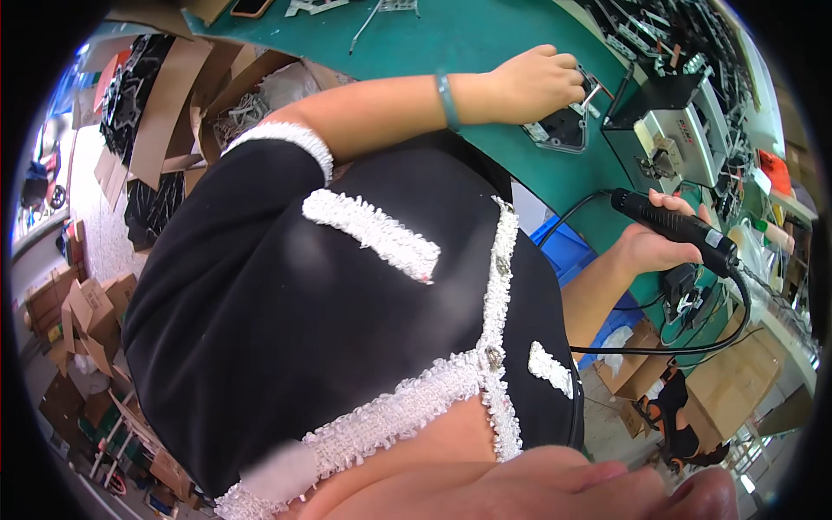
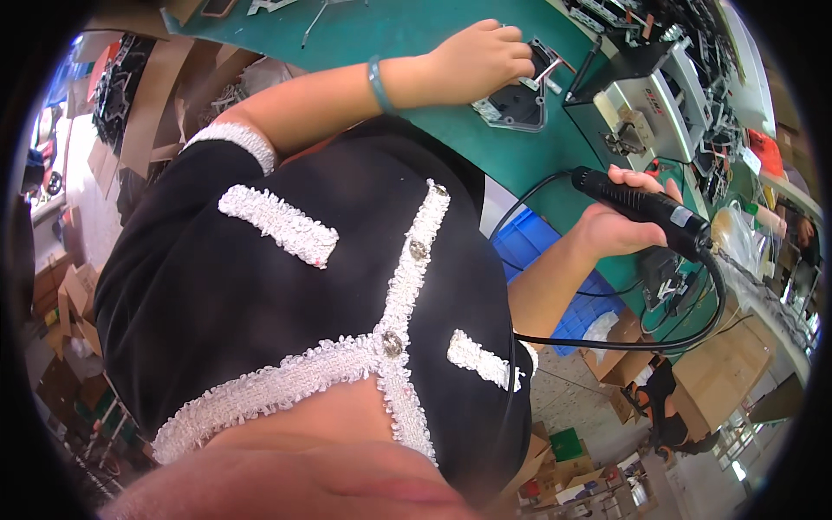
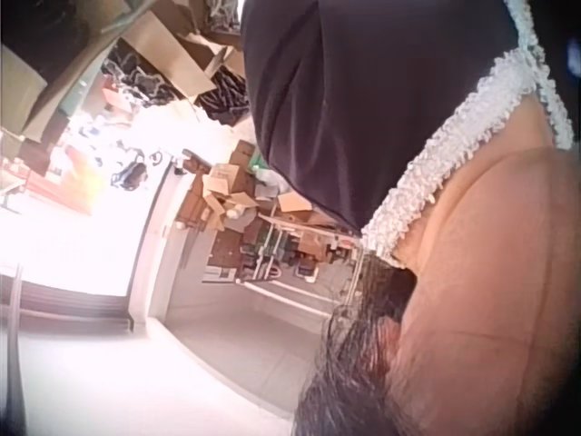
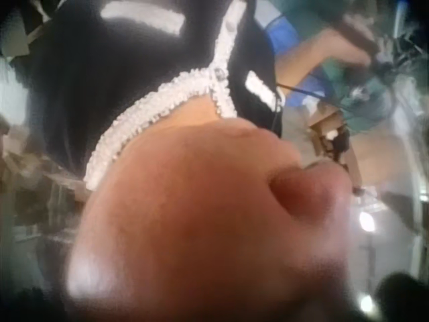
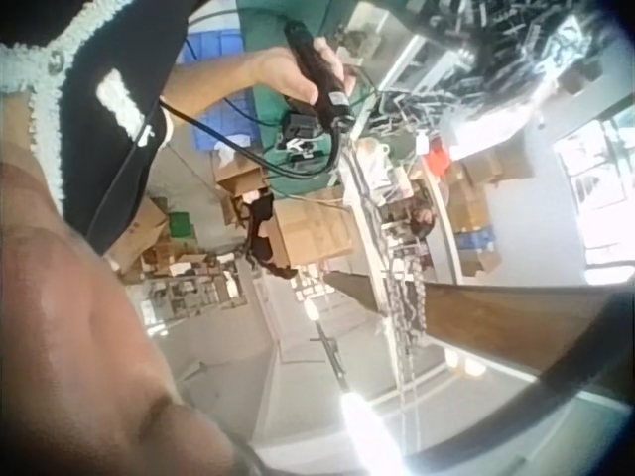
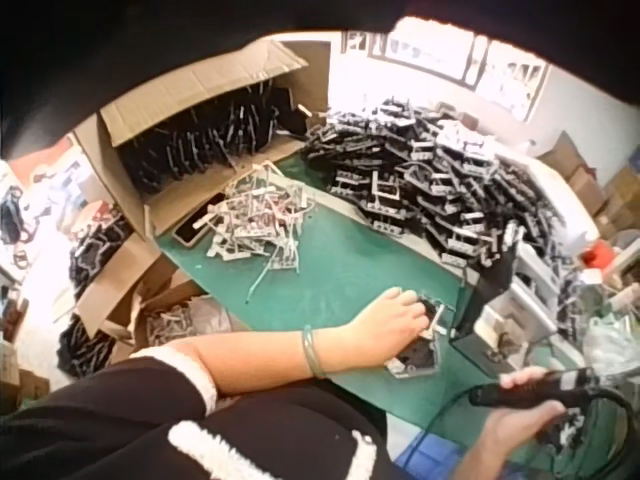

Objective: The recorder is assembling small electronic components on a factory workbench using a handheld power tool.

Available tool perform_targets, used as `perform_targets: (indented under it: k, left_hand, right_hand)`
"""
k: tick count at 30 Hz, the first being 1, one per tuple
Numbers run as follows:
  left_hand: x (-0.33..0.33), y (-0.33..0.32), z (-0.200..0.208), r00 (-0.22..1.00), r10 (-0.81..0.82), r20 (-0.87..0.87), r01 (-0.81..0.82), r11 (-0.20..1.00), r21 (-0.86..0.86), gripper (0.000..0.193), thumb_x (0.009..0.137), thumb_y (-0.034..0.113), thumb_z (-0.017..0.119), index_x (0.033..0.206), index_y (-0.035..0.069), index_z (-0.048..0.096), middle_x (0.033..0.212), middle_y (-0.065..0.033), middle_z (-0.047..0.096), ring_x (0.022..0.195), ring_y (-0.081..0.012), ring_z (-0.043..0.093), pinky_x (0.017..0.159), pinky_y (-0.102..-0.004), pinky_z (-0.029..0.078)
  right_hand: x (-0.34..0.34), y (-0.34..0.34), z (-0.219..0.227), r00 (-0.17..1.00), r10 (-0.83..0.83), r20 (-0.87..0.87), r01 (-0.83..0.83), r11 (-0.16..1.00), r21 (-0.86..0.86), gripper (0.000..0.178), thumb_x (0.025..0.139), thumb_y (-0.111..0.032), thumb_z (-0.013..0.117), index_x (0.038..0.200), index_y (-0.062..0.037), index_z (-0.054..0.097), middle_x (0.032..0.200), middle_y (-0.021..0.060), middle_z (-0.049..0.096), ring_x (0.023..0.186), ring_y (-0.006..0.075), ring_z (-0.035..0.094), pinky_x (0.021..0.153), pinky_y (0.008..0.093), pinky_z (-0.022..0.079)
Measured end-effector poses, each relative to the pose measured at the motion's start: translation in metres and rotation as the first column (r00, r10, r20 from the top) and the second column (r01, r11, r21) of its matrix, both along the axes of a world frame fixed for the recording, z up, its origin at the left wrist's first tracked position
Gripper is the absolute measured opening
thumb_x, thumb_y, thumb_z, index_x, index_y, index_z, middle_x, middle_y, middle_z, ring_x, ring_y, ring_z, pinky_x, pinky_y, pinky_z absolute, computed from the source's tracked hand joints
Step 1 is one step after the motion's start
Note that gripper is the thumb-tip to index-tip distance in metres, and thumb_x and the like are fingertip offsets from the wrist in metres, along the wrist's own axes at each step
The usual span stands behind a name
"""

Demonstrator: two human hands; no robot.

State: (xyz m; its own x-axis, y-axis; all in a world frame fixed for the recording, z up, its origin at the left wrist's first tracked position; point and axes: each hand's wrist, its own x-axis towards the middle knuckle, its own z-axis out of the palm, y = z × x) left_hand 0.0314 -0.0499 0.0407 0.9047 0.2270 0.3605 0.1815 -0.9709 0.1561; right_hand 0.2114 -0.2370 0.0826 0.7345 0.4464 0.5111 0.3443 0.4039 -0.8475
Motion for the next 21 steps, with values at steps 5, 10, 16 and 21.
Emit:
perform_targets:
  k: [5,10,16,21]
  left_hand:
    - [-0.021,-0.021,-0.025,0.974,-0.021,0.225,0.028,0.999,-0.028,0.036,0.075,0.007,0.06,0.11,0.016,0.058,0.097,0.0009,0.059,0.097,-0.021,0.057,0.084,-0.0354,0.047]
    - [-0.024,-0.027,-0.037,0.944,-0.005,0.331,0.084,0.971,-0.224,0.026,0.082,0.009,0.061,0.107,0.015,0.062,0.093,-0.0016,0.06,0.082,-0.0232,0.062,0.069,-0.0332,0.053]
    - [-0.015,-0.021,-0.033,0.913,0.065,0.402,0.039,0.968,-0.246,0.021,0.083,0.012,0.063,0.103,0.016,0.066,0.09,-0.0016,0.061,0.084,-0.0226,0.061,0.073,-0.0337,0.052]
    - [-0.02,-0.017,-0.02,0.938,0.051,0.342,0.01,0.984,-0.176,0.023,0.08,0.018,0.068,0.103,0.017,0.069,0.087,-0.0004,0.062,0.086,-0.0217,0.06,0.074,-0.0311,0.05]
  right_hand:
    - [0.029,0.013,0.029,0.999,0.038,-0.005,-0.036,0.98,0.197,0.095,0.073,-0.089,0.027,0.112,-0.0046,0.045,0.067,0.0133,0.061,0.055,0.0254,0.059,0.059,0.0432,0.056]
    - [0.069,0.045,0.06,0.976,-0.114,0.184,0.085,0.984,0.157,0.098,0.071,-0.09,0.024,0.113,-0.0038,0.043,0.064,0.0146,0.06,0.053,0.0261,0.06,0.059,0.0427,0.057]
    - [0.049,0.056,0.067,0.981,-0.088,0.174,0.09,0.996,-0.005,0.104,0.068,-0.092,0.031,0.109,0.002,0.046,0.067,0.016,0.06,0.058,0.028,0.059,0.062,0.0433,0.055]
    - [0.049,0.056,0.066,0.989,0.014,0.148,-0.005,0.998,-0.056,0.103,0.062,-0.094,0.038,0.104,-0.0006,0.05,0.068,0.0153,0.06,0.058,0.028,0.059,0.06,0.0416,0.055]
